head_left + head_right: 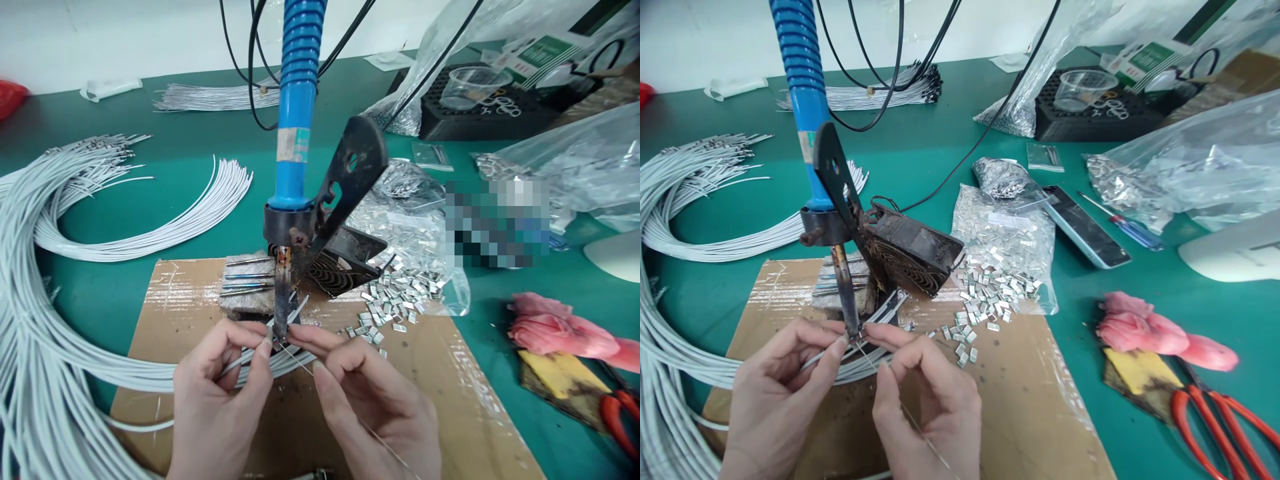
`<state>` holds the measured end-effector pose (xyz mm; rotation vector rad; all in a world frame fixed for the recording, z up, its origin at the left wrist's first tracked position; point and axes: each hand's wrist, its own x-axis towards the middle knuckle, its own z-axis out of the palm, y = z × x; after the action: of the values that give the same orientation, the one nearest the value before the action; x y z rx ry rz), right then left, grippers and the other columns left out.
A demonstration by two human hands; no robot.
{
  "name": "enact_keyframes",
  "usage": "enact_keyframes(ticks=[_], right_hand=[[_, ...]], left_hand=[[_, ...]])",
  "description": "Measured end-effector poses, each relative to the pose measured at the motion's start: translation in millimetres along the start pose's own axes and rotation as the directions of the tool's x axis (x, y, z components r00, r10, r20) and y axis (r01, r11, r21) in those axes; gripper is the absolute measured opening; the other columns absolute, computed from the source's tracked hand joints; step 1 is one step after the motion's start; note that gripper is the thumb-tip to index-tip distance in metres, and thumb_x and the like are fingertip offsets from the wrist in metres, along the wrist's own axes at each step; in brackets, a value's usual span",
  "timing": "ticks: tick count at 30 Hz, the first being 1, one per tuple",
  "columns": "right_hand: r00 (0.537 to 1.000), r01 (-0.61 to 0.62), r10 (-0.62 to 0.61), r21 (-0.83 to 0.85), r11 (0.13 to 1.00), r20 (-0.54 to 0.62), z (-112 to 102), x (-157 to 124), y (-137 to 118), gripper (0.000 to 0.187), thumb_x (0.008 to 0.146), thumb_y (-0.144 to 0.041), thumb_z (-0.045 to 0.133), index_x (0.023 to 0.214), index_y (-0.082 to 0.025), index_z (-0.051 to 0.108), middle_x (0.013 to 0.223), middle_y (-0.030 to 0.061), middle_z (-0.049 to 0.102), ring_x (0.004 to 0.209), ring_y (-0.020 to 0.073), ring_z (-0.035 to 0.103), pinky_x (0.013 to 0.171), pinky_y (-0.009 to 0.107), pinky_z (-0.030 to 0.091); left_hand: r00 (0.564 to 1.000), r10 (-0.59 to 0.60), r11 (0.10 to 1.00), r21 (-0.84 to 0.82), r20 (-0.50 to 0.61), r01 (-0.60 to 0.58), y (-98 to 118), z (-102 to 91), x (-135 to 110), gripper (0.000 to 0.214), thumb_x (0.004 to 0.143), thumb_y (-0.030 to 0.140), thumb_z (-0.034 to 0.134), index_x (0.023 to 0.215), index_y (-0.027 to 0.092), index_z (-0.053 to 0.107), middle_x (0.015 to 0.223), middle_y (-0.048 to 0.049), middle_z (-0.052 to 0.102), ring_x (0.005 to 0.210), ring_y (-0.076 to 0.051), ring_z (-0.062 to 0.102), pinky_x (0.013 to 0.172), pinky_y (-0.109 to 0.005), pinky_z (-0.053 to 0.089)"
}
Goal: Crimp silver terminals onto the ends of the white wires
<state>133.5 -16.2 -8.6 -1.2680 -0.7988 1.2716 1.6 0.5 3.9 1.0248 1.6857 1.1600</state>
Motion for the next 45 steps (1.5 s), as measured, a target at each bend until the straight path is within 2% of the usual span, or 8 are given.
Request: enact_keyframes(ticks=[8,14,18,22,26,35,41,45], right_hand=[[1.000,0.017,-0.017,-0.057,0.998,0.009,-2,1,0,0.025,0.092,-0.032,0.070,0.069,-0.025,0.064,0.113,0.0035,0.081,0.106,0.0209,0.077,0.095,0.024,0.056],[1.000,0.029,-0.029,-0.054,0.998,0.000,0,0,-1,0.024,0.091,-0.029,0.071,0.068,-0.025,0.065,0.113,0.0037,0.082,0.104,0.0201,0.077,0.092,0.023,0.058],[0.999,0.053,-0.053,-0.070,0.996,-0.004,0,1,1,0.024,0.091,-0.027,0.071,0.068,-0.025,0.065,0.111,0.0038,0.082,0.104,0.0205,0.078,0.092,0.025,0.059],[0.998,0.067,-0.068,-0.059,0.996,-0.016,1,1,3,0.023,0.091,-0.026,0.071,0.069,-0.025,0.065,0.111,0.0038,0.082,0.103,0.0210,0.078,0.093,0.026,0.059],[0.998,0.060,-0.059,-0.058,0.997,0.007,0,1,2,0.021,0.091,-0.026,0.071,0.070,-0.025,0.066,0.112,0.0028,0.082,0.104,0.0199,0.078,0.094,0.025,0.058],[0.999,0.049,-0.048,-0.070,0.996,0.017,0,-1,1,0.023,0.093,-0.028,0.068,0.070,-0.024,0.065,0.116,0.0068,0.081,0.103,0.0220,0.078,0.093,0.027,0.059],[1.000,0.029,-0.029,-0.093,0.995,0.004,-1,-1,1,0.022,0.091,-0.028,0.070,0.070,-0.024,0.065,0.115,0.0046,0.081,0.103,0.0196,0.078,0.090,0.022,0.058],[0.999,0.040,-0.040,-0.109,0.993,0.008,-1,-1,0,0.021,0.092,-0.027,0.069,0.071,-0.025,0.066,0.113,0.0027,0.081,0.101,0.0187,0.079,0.093,0.022,0.057]], left_hand=[[0.999,0.024,1.000,-0.008,0.047,-0.023,-1,0.4,3,0.012,0.075,0.015,0.075,0.067,0.022,0.069,0.081,-0.0011,0.079,0.063,-0.013,0.072,0.055,-0.014,0.056],[0.995,-0.035,0.999,-0.010,-0.096,0.034,6,7.2,-4,0.012,0.072,0.020,0.076,0.063,0.022,0.067,0.080,0.0003,0.076,0.069,-0.013,0.072,0.061,-0.014,0.057],[0.995,-0.034,0.999,-0.020,-0.091,0.032,6,7.5,-4,0.012,0.073,0.020,0.075,0.064,0.022,0.067,0.079,0.0011,0.077,0.069,-0.012,0.072,0.061,-0.013,0.056],[1.000,0.011,1.000,0.003,-0.021,-0.011,2,3.7,-1,0.011,0.072,0.018,0.076,0.066,0.022,0.069,0.081,0.0007,0.078,0.071,-0.014,0.074,0.062,-0.014,0.058],[0.996,0.007,1.000,0.002,-0.089,-0.007,1,3.7,-2,0.012,0.074,0.019,0.075,0.065,0.022,0.067,0.080,0.0002,0.077,0.068,-0.013,0.073,0.059,-0.014,0.057],[0.998,0.043,0.999,0.023,0.044,-0.045,-3,-2.6,4,0.013,0.075,0.014,0.075,0.067,0.022,0.069,0.081,-0.0009,0.080,0.060,-0.012,0.073,0.052,-0.013,0.055],[0.996,-0.035,0.999,0.015,-0.086,0.036,6,5.4,-3,0.013,0.072,0.020,0.074,0.063,0.022,0.066,0.078,0.0009,0.077,0.067,-0.013,0.073,0.056,-0.013,0.054],[0.993,-0.055,0.998,-0.010,-0.102,0.054,9,9.8,-6,0.012,0.070,0.021,0.075,0.063,0.022,0.065,0.078,0.0009,0.076,0.069,-0.013,0.072,0.056,-0.014,0.053]])
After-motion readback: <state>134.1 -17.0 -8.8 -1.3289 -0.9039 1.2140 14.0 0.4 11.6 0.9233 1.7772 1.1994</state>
